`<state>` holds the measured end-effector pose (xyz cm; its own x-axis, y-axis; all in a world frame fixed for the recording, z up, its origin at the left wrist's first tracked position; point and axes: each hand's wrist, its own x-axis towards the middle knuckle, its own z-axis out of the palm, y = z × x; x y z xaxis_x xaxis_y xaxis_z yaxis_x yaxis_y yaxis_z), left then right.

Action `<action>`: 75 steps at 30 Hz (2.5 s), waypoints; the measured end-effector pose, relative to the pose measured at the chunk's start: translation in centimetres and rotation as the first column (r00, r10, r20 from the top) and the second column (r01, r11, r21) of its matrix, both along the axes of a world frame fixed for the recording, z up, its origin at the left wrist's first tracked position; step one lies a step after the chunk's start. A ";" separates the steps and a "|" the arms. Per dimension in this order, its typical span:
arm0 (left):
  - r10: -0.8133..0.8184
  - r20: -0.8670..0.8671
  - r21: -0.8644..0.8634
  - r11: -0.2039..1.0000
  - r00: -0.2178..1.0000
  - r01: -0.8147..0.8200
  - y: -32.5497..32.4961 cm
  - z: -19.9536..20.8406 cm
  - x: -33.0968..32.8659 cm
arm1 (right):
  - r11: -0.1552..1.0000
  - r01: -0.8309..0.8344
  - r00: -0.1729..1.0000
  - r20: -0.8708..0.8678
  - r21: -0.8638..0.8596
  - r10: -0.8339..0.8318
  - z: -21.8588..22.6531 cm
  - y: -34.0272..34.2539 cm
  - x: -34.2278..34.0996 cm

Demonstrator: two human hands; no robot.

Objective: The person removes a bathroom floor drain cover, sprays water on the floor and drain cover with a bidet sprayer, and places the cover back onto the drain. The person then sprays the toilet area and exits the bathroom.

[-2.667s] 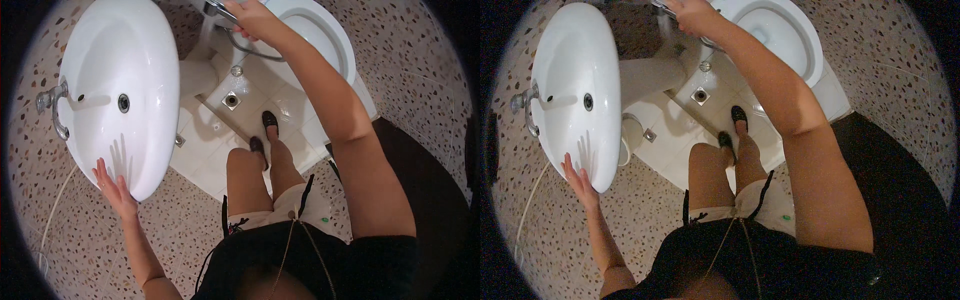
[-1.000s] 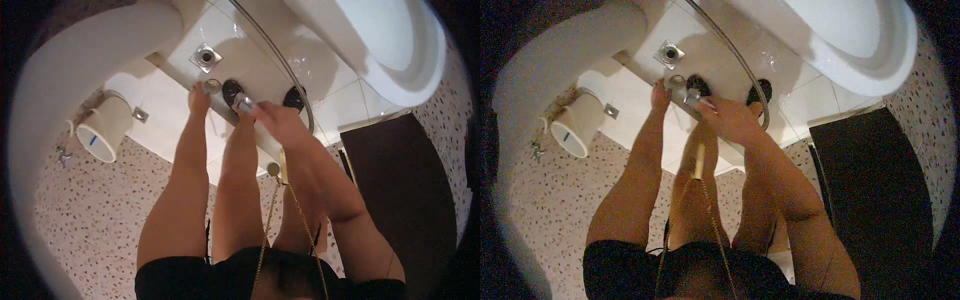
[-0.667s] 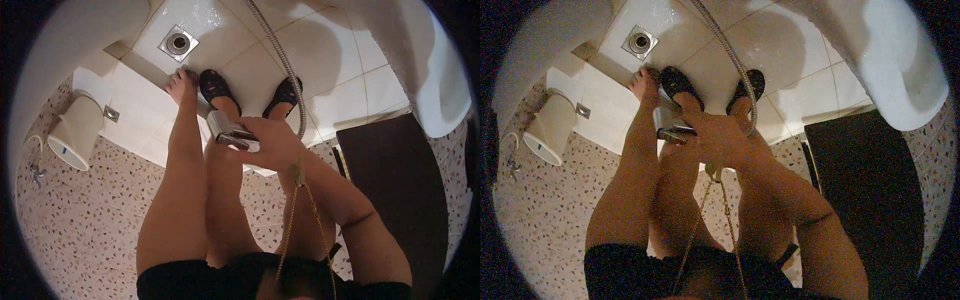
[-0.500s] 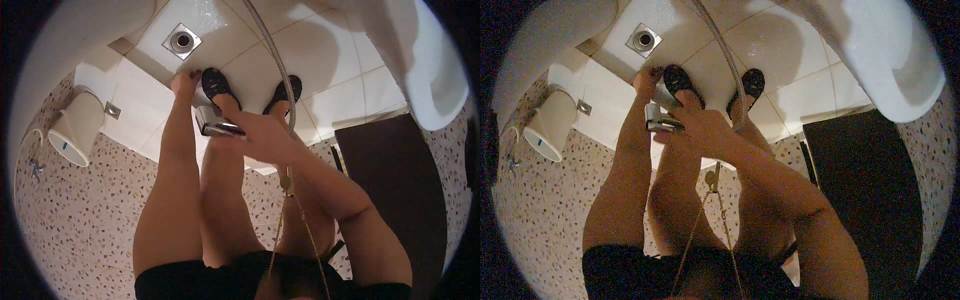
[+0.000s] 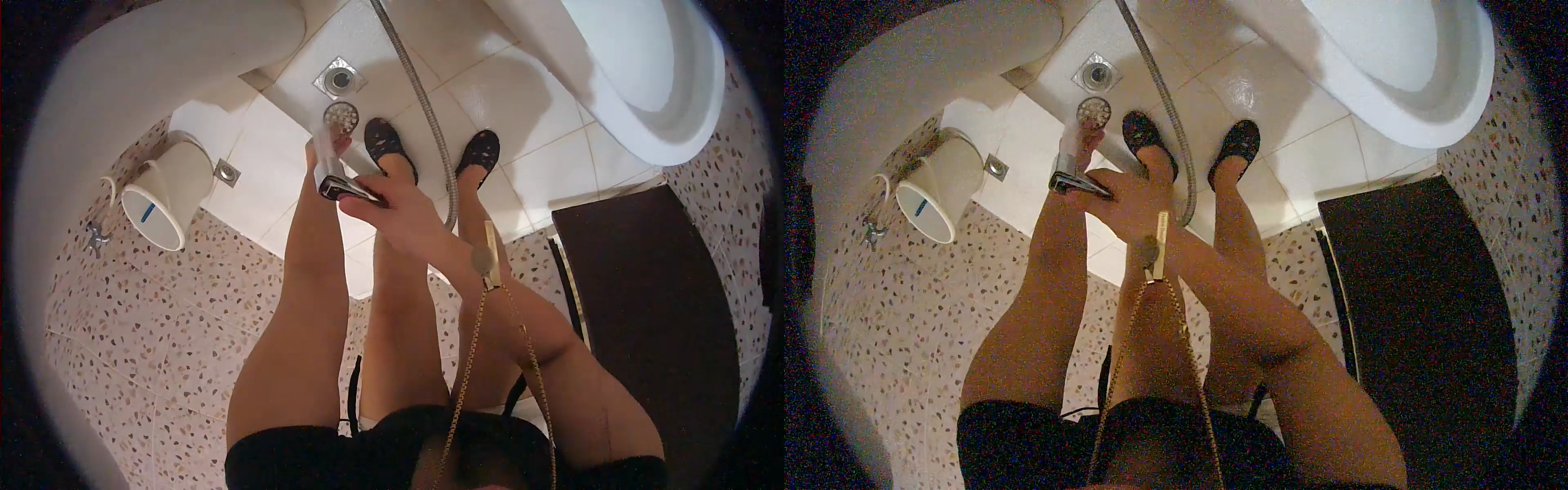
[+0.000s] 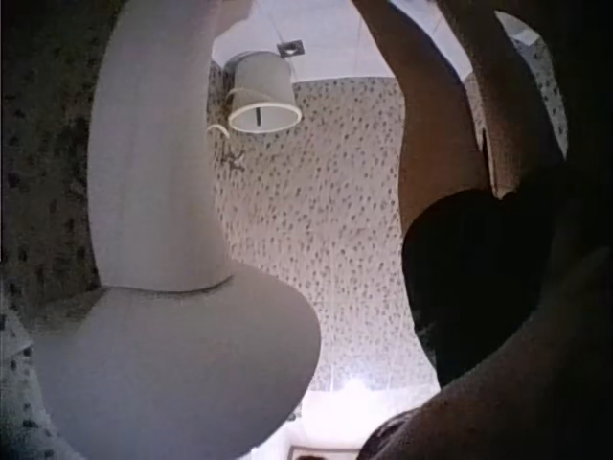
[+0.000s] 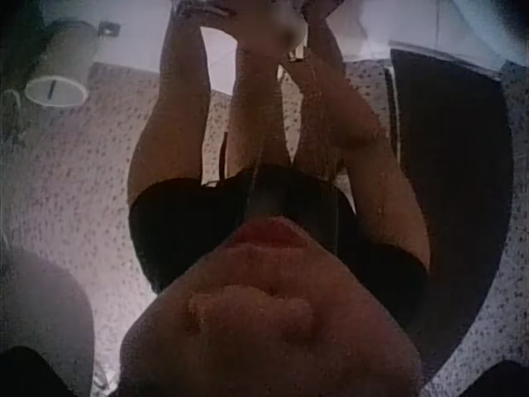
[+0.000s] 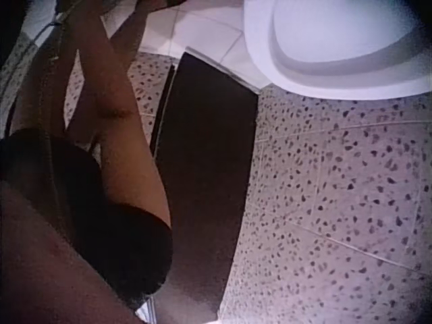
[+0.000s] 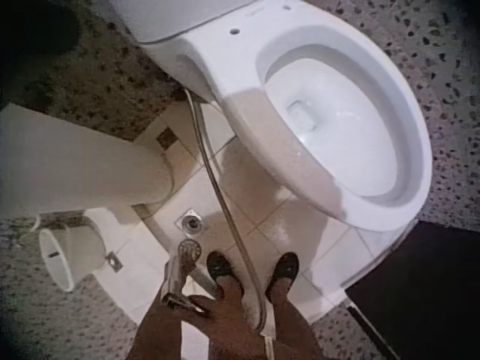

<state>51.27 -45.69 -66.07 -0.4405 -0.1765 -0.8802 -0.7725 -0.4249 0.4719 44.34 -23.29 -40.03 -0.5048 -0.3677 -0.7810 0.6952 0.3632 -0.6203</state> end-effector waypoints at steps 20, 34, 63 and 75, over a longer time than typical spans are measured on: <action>-0.193 0.405 -0.550 0.729 0.894 0.407 -0.1 9.4 4.3 | 0.984 0.173 0.973 0.167 -0.052 -0.162 2.6 3.8 -2.8; -0.575 0.397 -0.527 0.496 0.716 0.690 0.9 27.4 11.5 | 0.938 0.304 0.941 -0.207 0.167 -0.268 9.1 10.9 -9.8; -0.083 0.292 -0.256 0.953 0.953 0.161 -2.2 41.1 15.8 | 0.944 0.210 0.949 -0.179 -0.256 -0.259 26.7 -4.2 -38.6; -0.219 0.337 -0.362 0.867 0.916 0.341 -5.3 41.7 13.3 | 0.962 -0.143 0.812 -0.529 0.231 0.247 24.8 -4.8 -39.7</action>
